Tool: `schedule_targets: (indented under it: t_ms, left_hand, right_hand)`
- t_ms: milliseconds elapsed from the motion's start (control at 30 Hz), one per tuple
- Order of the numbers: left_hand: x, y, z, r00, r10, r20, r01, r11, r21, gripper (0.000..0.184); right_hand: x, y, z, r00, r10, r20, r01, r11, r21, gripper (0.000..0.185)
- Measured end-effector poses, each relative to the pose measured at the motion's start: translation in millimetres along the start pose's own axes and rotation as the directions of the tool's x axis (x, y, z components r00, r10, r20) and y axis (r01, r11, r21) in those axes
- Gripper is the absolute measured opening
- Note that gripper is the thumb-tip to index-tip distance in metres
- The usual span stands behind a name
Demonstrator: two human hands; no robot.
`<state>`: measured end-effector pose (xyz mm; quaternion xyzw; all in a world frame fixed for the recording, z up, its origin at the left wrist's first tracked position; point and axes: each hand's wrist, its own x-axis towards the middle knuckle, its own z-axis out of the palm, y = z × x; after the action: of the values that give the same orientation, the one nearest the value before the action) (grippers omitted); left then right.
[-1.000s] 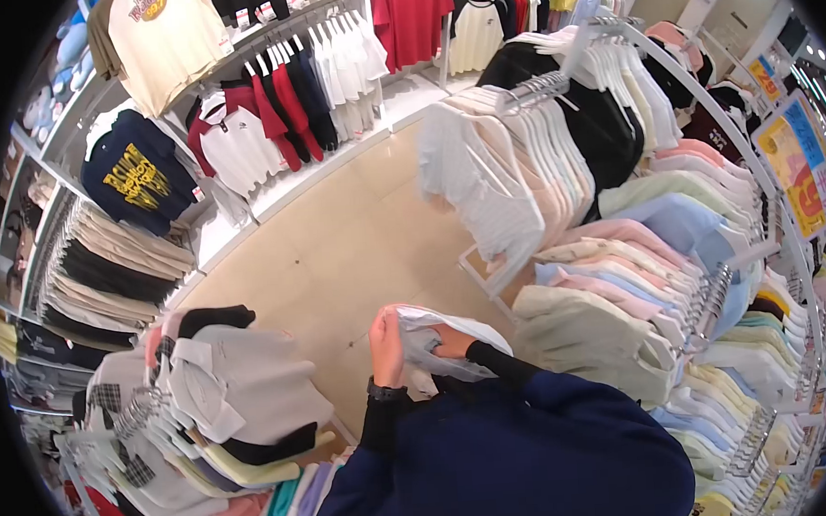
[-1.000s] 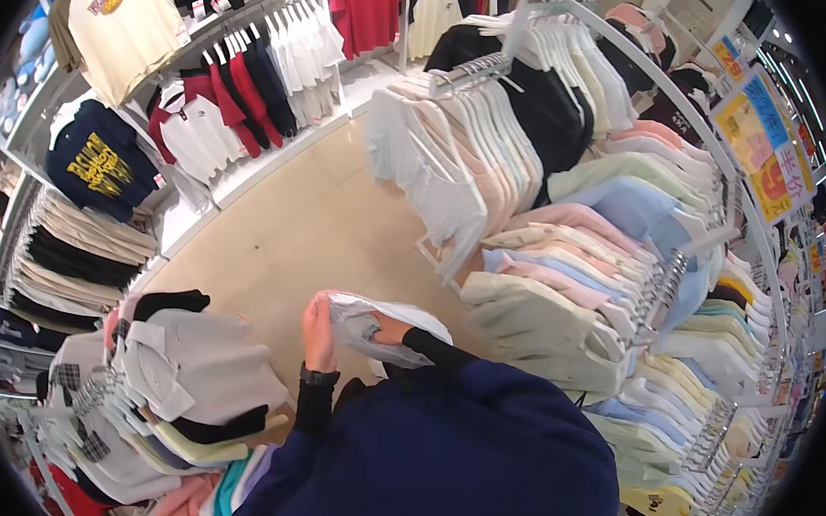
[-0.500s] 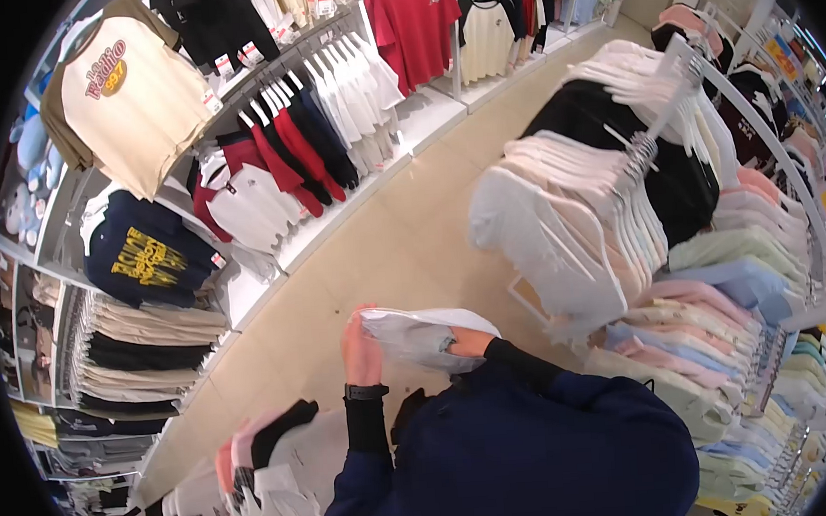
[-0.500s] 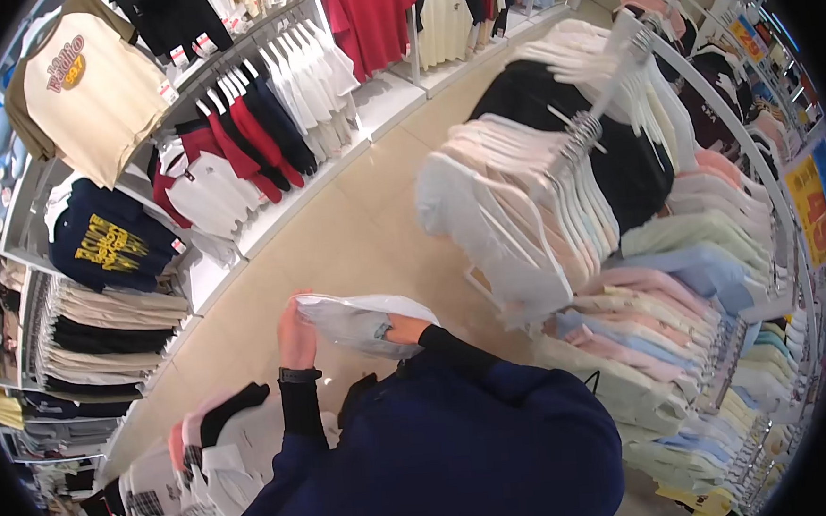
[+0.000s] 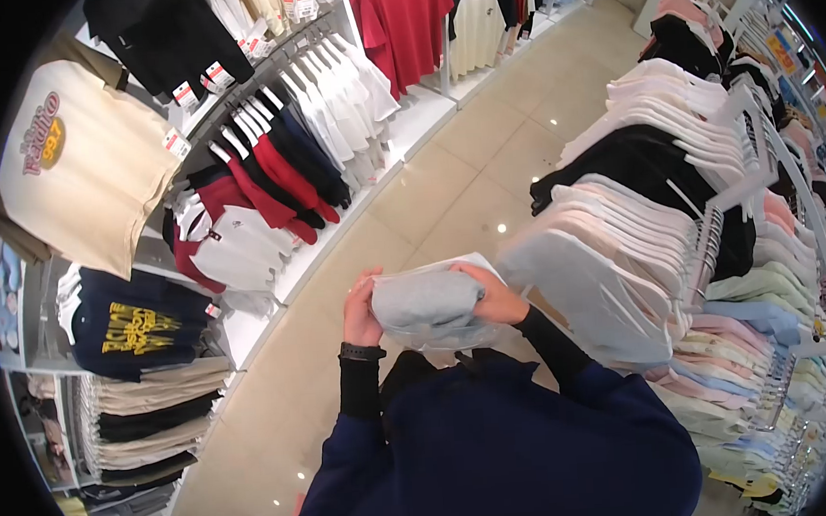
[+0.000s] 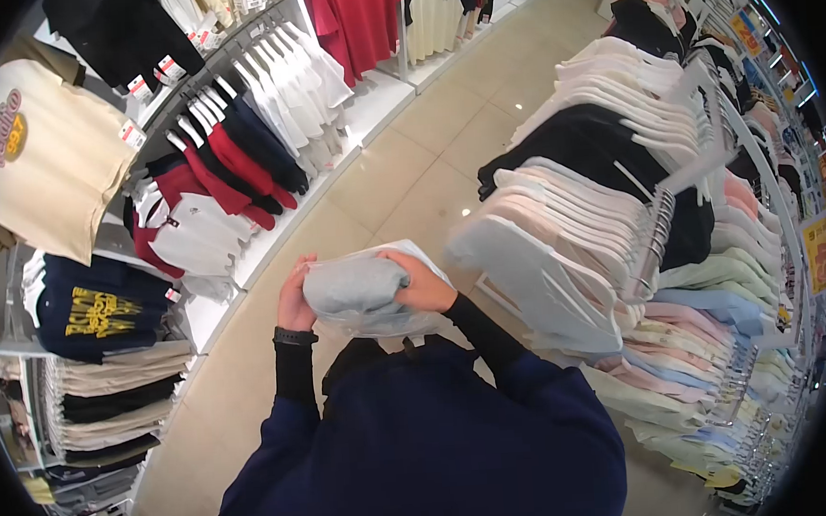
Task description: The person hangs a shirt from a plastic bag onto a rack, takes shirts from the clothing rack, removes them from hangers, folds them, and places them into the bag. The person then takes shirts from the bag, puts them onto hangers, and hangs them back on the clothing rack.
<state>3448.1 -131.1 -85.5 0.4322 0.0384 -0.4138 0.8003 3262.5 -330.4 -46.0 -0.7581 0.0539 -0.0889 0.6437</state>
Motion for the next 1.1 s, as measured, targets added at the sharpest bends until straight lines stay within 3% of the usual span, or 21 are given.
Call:
schedule_targets:
  t_ms: [33,100,133,233,267,367,400,467,667,733,833,933,1033,1100]
  left_hand:
    - [13,15,10,0.999,-0.027,-0.018,0.027,1.0,0.009,0.051]
    - [59,36,-19,0.982,-0.101,0.162,0.119,0.987,-0.106,0.054]
    - [77,49,-24,0.959,-0.127,0.252,0.171,0.972,-0.159,0.056]
    - [125,84,-21,0.995,-0.003,0.099,0.001,1.0,0.016,0.057]
    - [143,91,-21,1.0,0.01,0.03,-0.01,1.0,-0.008,0.052]
    - [200,102,-43,0.967,-0.094,0.238,0.097,0.995,0.0,0.043]
    - [196,113,-8,0.984,-0.14,0.107,0.134,0.989,0.061,0.033]
    - [214,122,12,0.954,-0.222,0.201,0.192,0.969,0.158,0.029]
    - [265,111,86,0.815,-0.378,0.438,0.265,0.917,0.299,0.038]
    - [280,106,121,0.804,-0.417,0.424,0.273,0.892,0.359,0.044]
    - [317,98,158,0.735,-0.458,0.5,0.347,0.887,0.304,0.044]
    - [369,100,199,0.642,-0.489,0.59,0.301,0.869,0.394,0.034]
    - [389,110,272,0.724,-0.467,0.507,0.044,0.766,0.642,0.041]
    - [409,104,302,0.749,-0.451,0.485,0.018,0.745,0.666,0.046]
  right_hand:
    - [14,0,1,0.993,0.095,-0.067,-0.077,0.969,0.235,0.051]
    - [40,-5,6,0.94,0.316,-0.128,-0.154,0.73,0.666,0.051]
    - [54,-1,-1,0.944,0.328,-0.042,-0.182,0.621,0.762,0.046]
    - [93,9,-11,0.979,0.189,-0.082,0.035,0.241,0.97,0.04]
    - [109,18,-17,0.992,0.026,-0.123,0.118,0.144,0.983,0.037]
    - [150,-4,-30,0.919,0.16,-0.36,0.321,0.227,0.92,0.037]
    - [162,-14,-34,0.901,0.171,-0.397,0.358,0.222,0.907,0.038]
    - [185,-27,-45,0.862,0.193,-0.468,0.427,0.218,0.877,0.038]
    - [225,2,-98,0.843,0.066,-0.534,0.537,-0.024,0.843,0.046]
    - [240,6,-117,0.824,0.126,-0.552,0.556,0.005,0.831,0.046]
    - [261,29,-152,0.803,0.139,-0.579,0.586,-0.008,0.811,0.047]
    - [278,53,-186,0.794,0.19,-0.578,0.592,-0.018,0.806,0.048]
    - [289,62,-229,0.772,0.219,-0.596,0.608,0.02,0.794,0.048]
    - [295,68,-253,0.745,0.252,-0.617,0.631,0.031,0.775,0.049]
